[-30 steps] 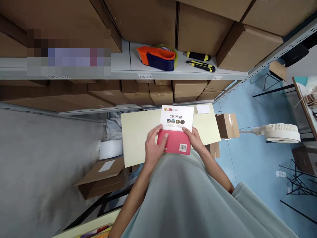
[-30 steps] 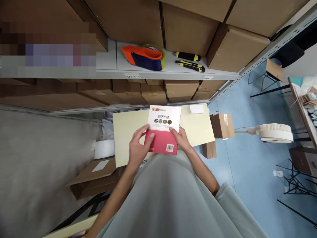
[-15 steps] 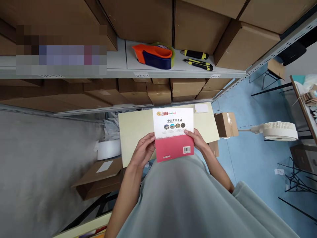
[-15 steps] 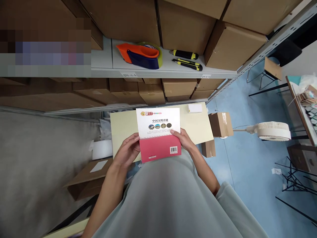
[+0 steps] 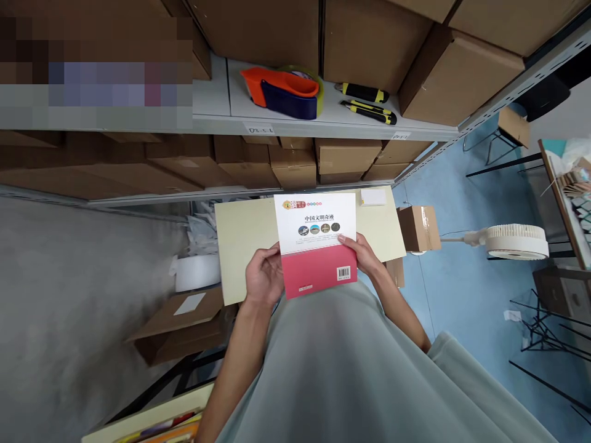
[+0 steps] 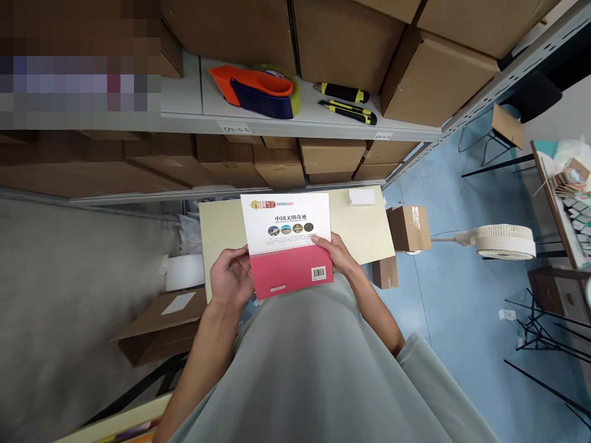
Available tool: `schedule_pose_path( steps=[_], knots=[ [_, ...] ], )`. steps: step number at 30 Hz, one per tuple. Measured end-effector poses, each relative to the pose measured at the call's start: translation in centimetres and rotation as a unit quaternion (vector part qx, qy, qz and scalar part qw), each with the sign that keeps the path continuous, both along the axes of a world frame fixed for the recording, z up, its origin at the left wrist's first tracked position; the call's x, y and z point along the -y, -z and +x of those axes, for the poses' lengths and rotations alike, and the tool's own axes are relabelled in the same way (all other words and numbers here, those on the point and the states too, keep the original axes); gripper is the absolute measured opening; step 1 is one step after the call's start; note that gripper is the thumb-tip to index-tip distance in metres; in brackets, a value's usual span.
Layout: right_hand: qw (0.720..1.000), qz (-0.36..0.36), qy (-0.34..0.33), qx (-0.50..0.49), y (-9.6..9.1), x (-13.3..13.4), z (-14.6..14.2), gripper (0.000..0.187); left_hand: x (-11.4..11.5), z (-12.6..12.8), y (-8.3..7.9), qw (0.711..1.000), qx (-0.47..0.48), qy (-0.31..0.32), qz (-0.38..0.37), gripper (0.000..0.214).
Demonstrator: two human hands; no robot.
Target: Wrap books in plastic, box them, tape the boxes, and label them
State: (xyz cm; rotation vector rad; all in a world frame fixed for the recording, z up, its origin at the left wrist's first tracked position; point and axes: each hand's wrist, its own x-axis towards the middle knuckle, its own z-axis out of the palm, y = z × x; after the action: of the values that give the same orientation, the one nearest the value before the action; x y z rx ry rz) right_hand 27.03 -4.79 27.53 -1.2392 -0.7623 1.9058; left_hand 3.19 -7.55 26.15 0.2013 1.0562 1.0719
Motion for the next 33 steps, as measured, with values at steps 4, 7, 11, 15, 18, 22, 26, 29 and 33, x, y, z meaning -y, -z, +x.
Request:
schedule_pose_path(
  steps=[4, 7, 11, 15, 18, 22, 26, 29, 33],
  knots=[
    [1.000, 0.006, 0.007, 0.009, 0.1, 0.0, 0.1, 0.061, 0.0, -0.3, -0.6, 0.999, -0.037, 0.014, 0.009, 0.032],
    [1.000, -0.004, 0.014, -0.002, 0.0, 0.0, 0.2, 0.062, 0.0, -0.1, -0.6, 0.998, -0.062, 0.005, 0.019, 0.031],
    [0.999, -0.017, 0.029, -0.012, -0.3, -0.3, 0.4, 0.058, -0.3, 0.2, -0.2, 0.998, -0.060, -0.001, 0.019, 0.026],
    [0.999, -0.026, 0.034, -0.009, -0.7, -0.5, 0.6, 0.055, -0.7, 0.2, -0.1, 0.998, -0.059, -0.019, 0.018, 0.019],
    [0.999, -0.026, 0.040, -0.001, -0.7, -0.7, 0.8, 0.056, -1.0, 0.1, -0.2, 0.999, -0.048, -0.005, 0.025, 0.022],
    [0.999, -0.027, 0.041, -0.003, -0.3, -0.9, 0.9, 0.060, -1.1, -0.1, -0.2, 0.999, -0.045, 0.022, 0.016, 0.026],
    [0.999, -0.024, 0.020, -0.012, 0.1, -1.1, 0.6, 0.060, -1.3, 0.0, -0.1, 0.999, -0.032, 0.037, -0.011, 0.022],
    [1.000, -0.017, 0.012, -0.013, 0.0, -1.4, 0.2, 0.058, -1.5, -0.1, -0.3, 1.000, 0.004, 0.021, -0.012, 0.025],
    [1.000, -0.015, 0.013, -0.001, -0.1, -1.9, 0.0, 0.059, -1.9, -0.4, -0.5, 1.000, 0.006, 0.024, -0.011, 0.033]
  ],
)
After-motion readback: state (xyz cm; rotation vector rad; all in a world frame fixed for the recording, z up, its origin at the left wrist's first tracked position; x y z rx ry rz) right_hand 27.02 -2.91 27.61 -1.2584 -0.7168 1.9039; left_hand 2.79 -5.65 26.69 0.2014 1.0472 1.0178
